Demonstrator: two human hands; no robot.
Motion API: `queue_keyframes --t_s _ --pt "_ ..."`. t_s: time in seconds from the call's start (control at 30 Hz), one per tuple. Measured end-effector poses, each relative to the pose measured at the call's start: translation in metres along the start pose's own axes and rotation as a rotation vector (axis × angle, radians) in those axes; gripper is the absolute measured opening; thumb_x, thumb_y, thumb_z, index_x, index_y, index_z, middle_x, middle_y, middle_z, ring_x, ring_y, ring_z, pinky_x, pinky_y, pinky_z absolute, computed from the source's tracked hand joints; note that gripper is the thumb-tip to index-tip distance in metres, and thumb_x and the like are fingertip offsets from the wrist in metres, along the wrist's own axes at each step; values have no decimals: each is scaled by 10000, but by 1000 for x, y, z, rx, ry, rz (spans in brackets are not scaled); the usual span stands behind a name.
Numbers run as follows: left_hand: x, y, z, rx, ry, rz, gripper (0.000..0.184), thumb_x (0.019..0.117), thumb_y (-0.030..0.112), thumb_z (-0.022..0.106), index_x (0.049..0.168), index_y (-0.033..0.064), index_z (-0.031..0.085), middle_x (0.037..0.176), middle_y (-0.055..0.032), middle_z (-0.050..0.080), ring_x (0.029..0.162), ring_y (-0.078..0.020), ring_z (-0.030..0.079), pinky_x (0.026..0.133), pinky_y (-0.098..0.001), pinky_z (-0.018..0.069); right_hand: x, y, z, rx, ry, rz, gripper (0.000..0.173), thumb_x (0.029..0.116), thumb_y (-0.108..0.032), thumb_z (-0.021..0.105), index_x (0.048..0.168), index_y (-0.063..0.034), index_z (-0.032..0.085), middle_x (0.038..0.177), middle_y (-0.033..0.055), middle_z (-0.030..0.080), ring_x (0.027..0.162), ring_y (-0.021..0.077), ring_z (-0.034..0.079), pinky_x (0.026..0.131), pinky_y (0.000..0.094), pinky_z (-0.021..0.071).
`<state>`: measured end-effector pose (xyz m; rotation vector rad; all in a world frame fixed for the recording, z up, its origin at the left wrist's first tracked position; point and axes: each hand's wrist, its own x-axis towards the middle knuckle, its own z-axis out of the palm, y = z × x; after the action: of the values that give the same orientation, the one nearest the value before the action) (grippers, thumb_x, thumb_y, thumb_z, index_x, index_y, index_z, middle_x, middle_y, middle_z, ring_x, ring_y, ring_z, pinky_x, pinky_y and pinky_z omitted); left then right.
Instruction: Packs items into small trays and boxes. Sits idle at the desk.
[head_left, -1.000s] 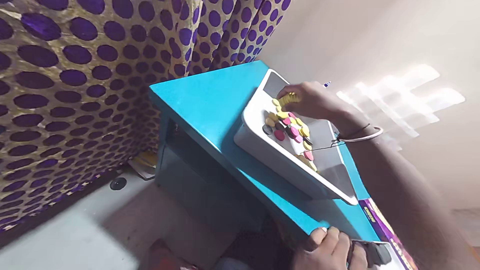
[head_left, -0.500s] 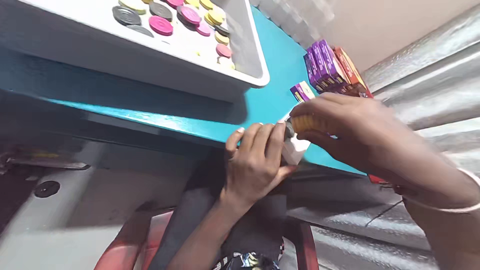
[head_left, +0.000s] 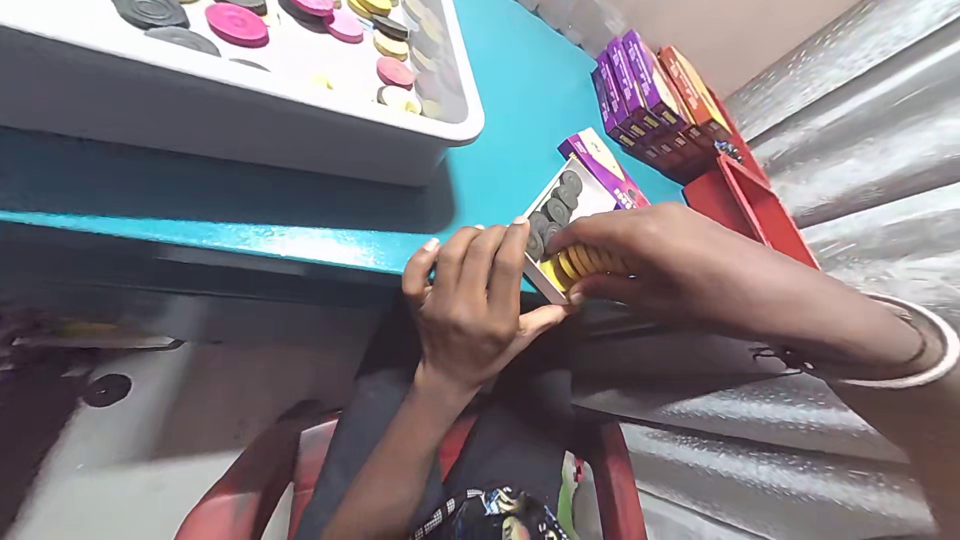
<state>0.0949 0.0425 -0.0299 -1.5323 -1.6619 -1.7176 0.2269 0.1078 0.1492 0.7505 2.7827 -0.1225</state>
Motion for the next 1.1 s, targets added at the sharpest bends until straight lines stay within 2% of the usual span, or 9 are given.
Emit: queue_keyframes --t_s 0.23,0.43,0.63,0.83,0.9,0.97,1.1 --pt "0 0 0 17 -2 -4 863 702 755 746 1229 72 710 1092 -77 720 1067 -243 626 1093 -489 317 -8 5 -12 -64 27 37 276 916 -327 711 1146 -174 688 853 -51 681 718 91 652 638 319 551" --pt "0 0 0 20 -18 -6 853 716 752 737 1237 77 707 1108 -74 720 1070 -242 628 1084 -494 322 4 19 -9 -88 -85 15 219 948 -226 695 1162 -181 704 947 -5 687 788 138 673 693 358 570" --pt "0 1 1 46 -15 -2 846 717 760 728 1226 86 712 1095 -66 723 1070 -238 631 1091 -493 321 12 17 -8 -97 -44 27 262 951 -192 698 1210 -153 707 968 42 672 832 193 677 706 399 564" --pt "0 2 2 48 -22 -4 845 719 751 733 1229 78 707 1095 -73 720 1075 -245 628 1093 -493 321 10 16 -9 -97 -16 51 286 948 -168 708 1233 -151 703 978 63 680 816 210 676 705 415 568" --pt "0 2 2 62 -22 -12 840 724 750 730 1230 80 709 1111 -73 722 1081 -242 631 1097 -495 321 6 16 -11 -85 -4 71 274 948 -205 718 1214 -143 694 964 46 683 809 183 673 712 396 570" --pt "1 4 3 71 -22 -18 835 721 748 733 1225 82 710 1112 -70 723 1081 -241 633 1100 -498 319 3 17 -10 -61 -5 103 308 931 -259 743 1201 -130 672 887 17 693 757 155 673 690 387 569" --pt "0 4 3 56 -29 -18 832 731 735 739 1231 72 705 1119 -78 718 1085 -246 633 1112 -500 315 4 20 -3 -27 -44 141 336 918 -300 768 1172 -108 659 823 12 669 719 154 652 661 381 546"
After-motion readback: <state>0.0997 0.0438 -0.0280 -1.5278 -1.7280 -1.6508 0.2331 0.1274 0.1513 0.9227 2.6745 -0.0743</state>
